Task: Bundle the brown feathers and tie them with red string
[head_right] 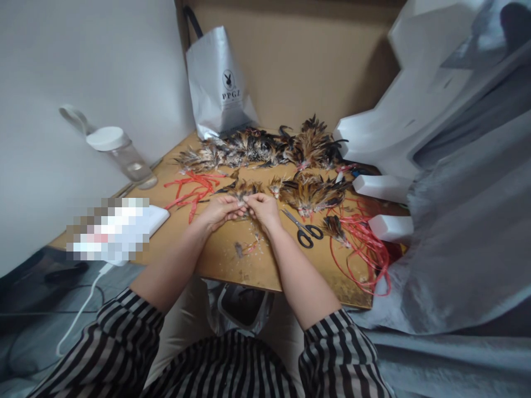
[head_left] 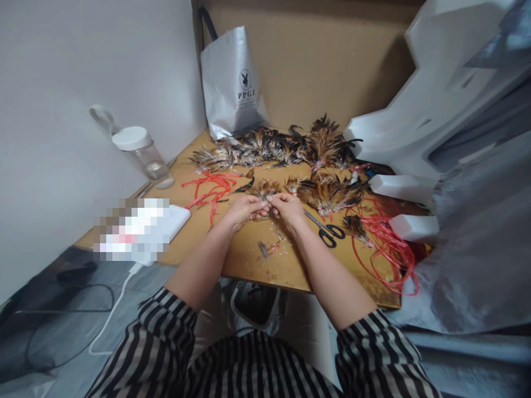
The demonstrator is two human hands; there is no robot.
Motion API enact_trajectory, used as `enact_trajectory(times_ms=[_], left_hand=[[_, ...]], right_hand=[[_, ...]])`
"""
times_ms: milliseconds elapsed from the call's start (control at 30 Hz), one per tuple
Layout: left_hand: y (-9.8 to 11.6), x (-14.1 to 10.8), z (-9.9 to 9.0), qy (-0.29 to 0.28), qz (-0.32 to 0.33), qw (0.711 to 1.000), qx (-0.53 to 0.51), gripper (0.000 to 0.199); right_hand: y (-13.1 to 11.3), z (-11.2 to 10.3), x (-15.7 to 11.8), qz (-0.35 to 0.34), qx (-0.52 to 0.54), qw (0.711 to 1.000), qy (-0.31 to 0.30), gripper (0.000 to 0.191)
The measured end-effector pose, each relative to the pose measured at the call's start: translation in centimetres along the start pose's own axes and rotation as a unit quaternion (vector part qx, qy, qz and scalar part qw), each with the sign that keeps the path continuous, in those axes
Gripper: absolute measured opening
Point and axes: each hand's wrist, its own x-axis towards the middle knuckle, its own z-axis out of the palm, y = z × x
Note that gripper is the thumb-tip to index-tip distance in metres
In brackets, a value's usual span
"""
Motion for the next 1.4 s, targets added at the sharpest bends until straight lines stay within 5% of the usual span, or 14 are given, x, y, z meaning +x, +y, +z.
enact_trajectory(times_ms=[1033, 1400], left_hand=[[-0.14, 0.23, -0.16, 0.019, 0.030, 0.999, -0.010, 0.017], [-0.08, 0.13, 0.03, 0.013, 0.020, 0.998, -0.062, 0.012]], right_hand=[[-0.36, -0.18, -0.23, 0.027, -0.029, 0.998, -0.058, 0.019], [0.36, 0.03, 0.02, 0.008, 0.031, 0.999, 0.002, 0.024]])
